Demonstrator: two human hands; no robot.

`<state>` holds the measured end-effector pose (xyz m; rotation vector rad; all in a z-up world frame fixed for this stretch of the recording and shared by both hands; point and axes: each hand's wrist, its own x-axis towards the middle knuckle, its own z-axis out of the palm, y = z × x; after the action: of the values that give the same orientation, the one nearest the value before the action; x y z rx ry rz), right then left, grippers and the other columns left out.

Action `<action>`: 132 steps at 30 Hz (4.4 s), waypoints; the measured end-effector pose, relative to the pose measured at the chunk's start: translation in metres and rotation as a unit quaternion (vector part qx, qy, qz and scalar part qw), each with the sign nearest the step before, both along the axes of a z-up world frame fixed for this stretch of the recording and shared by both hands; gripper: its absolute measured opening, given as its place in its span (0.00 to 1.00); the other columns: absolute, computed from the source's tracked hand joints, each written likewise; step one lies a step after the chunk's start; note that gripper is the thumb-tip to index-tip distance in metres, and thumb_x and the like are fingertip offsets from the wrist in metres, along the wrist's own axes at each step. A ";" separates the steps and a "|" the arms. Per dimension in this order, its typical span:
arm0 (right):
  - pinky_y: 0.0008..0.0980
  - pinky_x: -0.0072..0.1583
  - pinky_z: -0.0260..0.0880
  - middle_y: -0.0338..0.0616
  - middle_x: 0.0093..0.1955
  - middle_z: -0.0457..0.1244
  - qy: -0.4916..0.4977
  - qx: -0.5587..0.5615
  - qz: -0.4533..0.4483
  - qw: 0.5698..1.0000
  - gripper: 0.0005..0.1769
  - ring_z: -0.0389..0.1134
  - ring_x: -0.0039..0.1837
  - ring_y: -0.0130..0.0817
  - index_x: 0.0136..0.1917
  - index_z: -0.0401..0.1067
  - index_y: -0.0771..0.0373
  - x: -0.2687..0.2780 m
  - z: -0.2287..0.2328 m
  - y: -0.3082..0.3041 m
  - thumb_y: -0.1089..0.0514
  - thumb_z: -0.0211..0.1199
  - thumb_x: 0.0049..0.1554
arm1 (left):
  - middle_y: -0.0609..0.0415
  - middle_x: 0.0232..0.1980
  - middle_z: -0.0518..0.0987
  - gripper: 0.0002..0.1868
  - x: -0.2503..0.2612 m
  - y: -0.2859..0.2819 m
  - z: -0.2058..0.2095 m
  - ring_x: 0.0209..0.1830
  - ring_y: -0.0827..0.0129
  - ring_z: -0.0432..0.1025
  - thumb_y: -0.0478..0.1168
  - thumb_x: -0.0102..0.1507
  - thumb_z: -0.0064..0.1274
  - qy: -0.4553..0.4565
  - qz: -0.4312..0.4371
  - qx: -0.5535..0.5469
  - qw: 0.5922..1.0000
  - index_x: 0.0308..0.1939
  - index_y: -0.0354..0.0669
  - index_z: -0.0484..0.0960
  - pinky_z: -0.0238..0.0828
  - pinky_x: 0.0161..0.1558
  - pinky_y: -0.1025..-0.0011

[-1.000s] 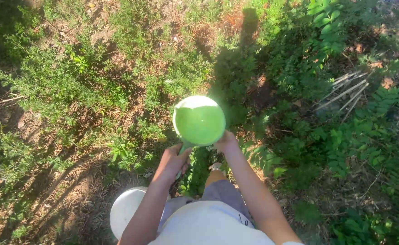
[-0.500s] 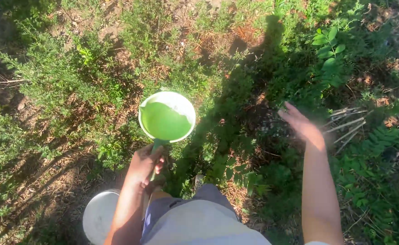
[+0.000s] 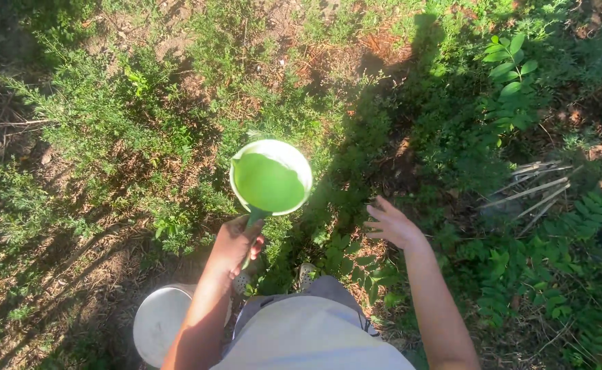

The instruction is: Dipping a green scoop into a white bucket and pouring it over various plants in a garden area.

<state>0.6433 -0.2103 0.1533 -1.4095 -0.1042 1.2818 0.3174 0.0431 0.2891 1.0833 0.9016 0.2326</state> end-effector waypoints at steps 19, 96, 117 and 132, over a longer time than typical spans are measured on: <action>0.50 0.52 0.80 0.56 0.62 0.65 -0.007 0.055 -0.210 0.976 0.33 0.74 0.54 0.51 0.75 0.52 0.57 -0.072 0.068 0.030 0.68 0.52 0.58 | 0.47 0.44 0.84 0.24 0.089 -0.080 -0.083 0.42 0.65 0.78 0.50 0.74 0.40 -0.027 -0.295 0.038 0.954 0.61 0.32 0.77 0.74 0.47 0.66; 0.45 0.49 0.78 0.52 0.69 0.62 0.001 0.015 -0.761 0.649 0.37 0.73 0.56 0.53 0.80 0.44 0.46 -0.283 0.087 -0.567 0.58 0.52 0.61 | 0.42 0.47 0.83 0.22 0.215 -0.694 -0.111 0.38 0.53 0.81 0.40 0.62 0.47 0.122 -0.732 -0.157 0.652 0.58 0.32 0.75 0.81 0.39 0.57; 0.39 0.62 0.69 0.45 0.58 0.66 0.066 0.367 -0.900 0.226 0.17 0.68 0.59 0.39 0.62 0.68 0.66 -0.211 -0.133 -0.722 0.52 0.49 0.68 | 0.26 0.51 0.79 0.31 0.338 -0.928 -0.135 0.51 0.39 0.77 0.41 0.65 0.47 -0.148 -0.854 0.276 0.416 0.66 0.21 0.59 0.72 0.53 0.53; 0.34 0.45 0.77 0.42 0.38 0.67 -0.279 0.645 -0.643 0.304 0.16 0.71 0.41 0.33 0.49 0.74 0.62 -0.344 -0.027 -0.941 0.55 0.51 0.77 | 0.28 0.41 0.81 0.21 0.268 -1.076 -0.068 0.29 0.43 0.79 0.34 0.63 0.36 0.127 -0.852 -0.023 0.507 0.59 0.24 0.68 0.80 0.30 0.51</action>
<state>0.2991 -1.1515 0.1264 0.0170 -0.2910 -0.8311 0.5858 -1.0325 0.2208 1.4962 -0.2883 -1.6500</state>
